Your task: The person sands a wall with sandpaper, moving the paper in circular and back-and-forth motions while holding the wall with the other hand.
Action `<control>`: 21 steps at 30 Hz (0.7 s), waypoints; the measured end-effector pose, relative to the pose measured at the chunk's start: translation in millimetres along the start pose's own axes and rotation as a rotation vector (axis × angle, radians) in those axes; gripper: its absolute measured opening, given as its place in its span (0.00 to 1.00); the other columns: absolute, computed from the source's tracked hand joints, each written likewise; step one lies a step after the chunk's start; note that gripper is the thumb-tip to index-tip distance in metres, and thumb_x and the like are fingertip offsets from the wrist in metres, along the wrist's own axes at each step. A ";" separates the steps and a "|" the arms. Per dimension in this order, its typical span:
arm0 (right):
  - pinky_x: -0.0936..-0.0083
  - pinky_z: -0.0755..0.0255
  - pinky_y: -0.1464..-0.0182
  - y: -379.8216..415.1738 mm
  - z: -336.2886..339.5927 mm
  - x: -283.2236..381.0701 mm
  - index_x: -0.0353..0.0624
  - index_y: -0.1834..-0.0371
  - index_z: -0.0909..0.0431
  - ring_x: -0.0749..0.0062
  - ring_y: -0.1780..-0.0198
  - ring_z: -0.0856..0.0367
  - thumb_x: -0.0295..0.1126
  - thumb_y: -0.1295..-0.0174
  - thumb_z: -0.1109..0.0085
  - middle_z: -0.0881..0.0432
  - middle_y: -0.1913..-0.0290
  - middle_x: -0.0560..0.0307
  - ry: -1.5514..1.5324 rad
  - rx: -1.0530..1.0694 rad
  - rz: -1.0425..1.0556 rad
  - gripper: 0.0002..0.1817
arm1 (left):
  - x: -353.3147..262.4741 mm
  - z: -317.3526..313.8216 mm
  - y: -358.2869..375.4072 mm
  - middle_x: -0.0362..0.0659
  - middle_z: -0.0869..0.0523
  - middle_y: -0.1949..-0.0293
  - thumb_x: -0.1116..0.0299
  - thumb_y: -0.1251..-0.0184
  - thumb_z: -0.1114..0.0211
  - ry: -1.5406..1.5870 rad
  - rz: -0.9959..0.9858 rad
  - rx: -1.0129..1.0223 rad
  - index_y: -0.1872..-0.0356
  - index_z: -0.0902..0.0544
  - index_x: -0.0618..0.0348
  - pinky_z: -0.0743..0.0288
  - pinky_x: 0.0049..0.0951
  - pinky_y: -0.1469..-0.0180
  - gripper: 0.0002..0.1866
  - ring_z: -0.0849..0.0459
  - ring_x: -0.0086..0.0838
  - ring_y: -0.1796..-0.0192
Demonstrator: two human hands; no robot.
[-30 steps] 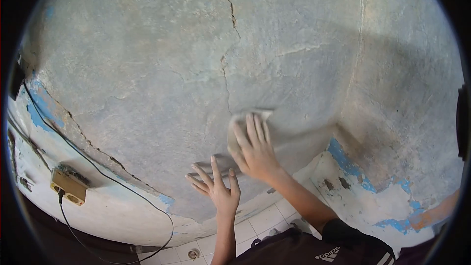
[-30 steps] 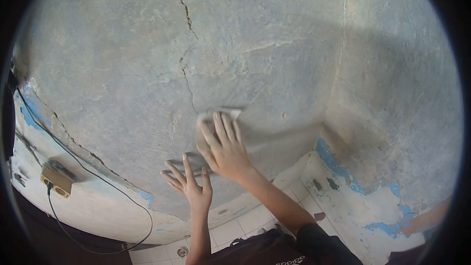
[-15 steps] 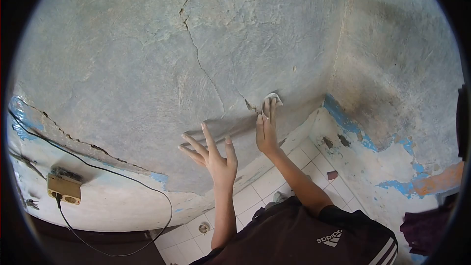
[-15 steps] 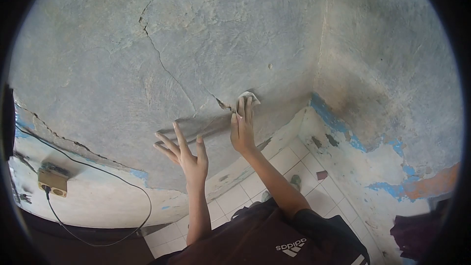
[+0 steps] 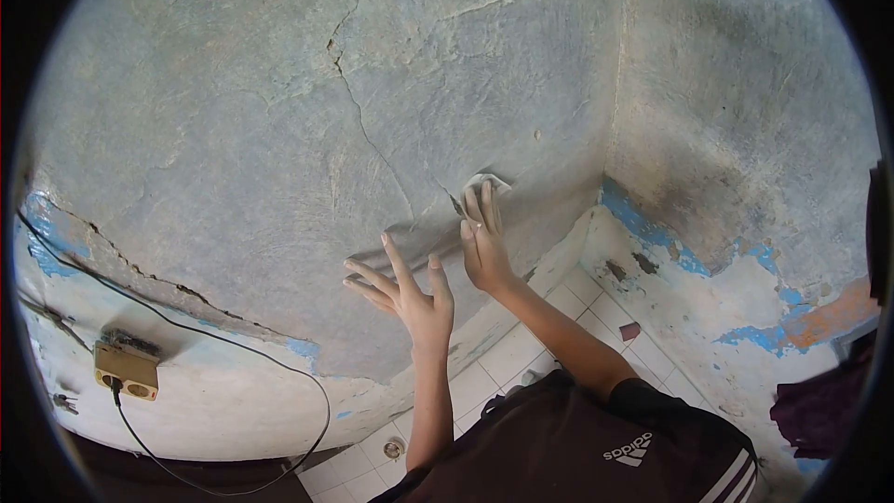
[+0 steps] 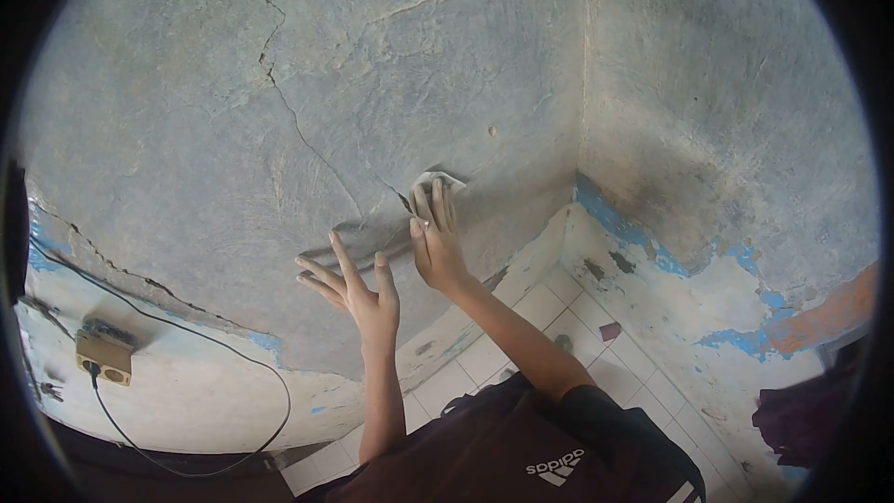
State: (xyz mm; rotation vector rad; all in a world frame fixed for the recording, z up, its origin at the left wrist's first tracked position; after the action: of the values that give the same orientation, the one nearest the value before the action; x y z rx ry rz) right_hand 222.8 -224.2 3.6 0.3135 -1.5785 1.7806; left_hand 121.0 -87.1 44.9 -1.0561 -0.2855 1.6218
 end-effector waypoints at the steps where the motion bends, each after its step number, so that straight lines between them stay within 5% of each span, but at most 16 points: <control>1: 0.39 0.61 0.21 -9.2 3.9 4.8 0.29 0.22 0.42 0.24 0.20 0.57 0.37 0.20 0.68 0.50 0.21 0.23 -0.022 -0.006 0.002 0.29 | -1.0 -0.2 -0.4 0.66 0.69 0.19 0.54 0.27 0.38 0.002 -0.006 0.002 0.20 0.38 0.47 0.69 0.80 0.31 0.36 0.76 0.76 0.22; 8: 0.40 0.57 0.21 -70.5 17.3 64.7 0.31 0.24 0.39 0.25 0.21 0.54 0.39 0.21 0.62 0.49 0.21 0.26 0.016 0.019 0.176 0.29 | 8.2 12.1 2.9 0.67 0.71 0.20 0.51 0.23 0.43 -0.009 0.116 -0.107 0.18 0.52 0.58 0.74 0.76 0.28 0.43 0.76 0.73 0.21; 10: 0.42 0.55 0.21 -31.2 -21.0 86.1 0.36 0.23 0.39 0.31 0.21 0.49 0.36 0.26 0.51 0.46 0.21 0.30 0.282 0.319 0.384 0.31 | 20.1 14.6 3.4 0.67 0.71 0.20 0.51 0.21 0.48 0.037 0.174 -0.108 0.18 0.56 0.61 0.74 0.74 0.27 0.42 0.77 0.70 0.21; 13: 0.41 0.59 0.20 33.8 -51.1 78.9 0.42 0.20 0.43 0.34 0.19 0.51 0.32 0.32 0.43 0.45 0.21 0.31 0.282 0.493 0.430 0.37 | 31.0 21.0 7.5 0.68 0.72 0.20 0.52 0.17 0.58 0.147 0.218 -0.133 0.18 0.58 0.64 0.75 0.70 0.25 0.38 0.77 0.67 0.20; 17: 0.40 0.61 0.20 5.1 -47.8 74.8 0.47 0.17 0.51 0.36 0.19 0.51 0.30 0.32 0.45 0.48 0.19 0.34 0.288 0.384 0.399 0.41 | 30.6 30.3 7.7 0.69 0.72 0.21 0.55 0.15 0.64 0.172 0.177 -0.144 0.18 0.56 0.64 0.75 0.68 0.25 0.33 0.77 0.67 0.20; 21: 0.39 0.54 0.22 -62.9 -13.6 96.6 0.45 0.19 0.44 0.38 0.20 0.48 0.31 0.35 0.42 0.46 0.20 0.36 0.262 0.179 0.339 0.39 | 25.8 25.3 5.4 0.69 0.72 0.21 0.57 0.15 0.63 0.156 0.130 -0.121 0.18 0.55 0.63 0.75 0.68 0.25 0.32 0.76 0.67 0.20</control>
State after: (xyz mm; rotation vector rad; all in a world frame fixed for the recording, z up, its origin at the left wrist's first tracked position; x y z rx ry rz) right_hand 199.2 -178.4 107.6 -0.1119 -1.3462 2.1288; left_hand 99.1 -57.9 43.3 -1.3097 -0.2167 1.6428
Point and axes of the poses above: each hand's wrist, its own y-axis away from the middle knuckle, its own z-axis out of the back of the hand, x = y × z, the point moved 9 cm from there along -y, towards the middle knuckle
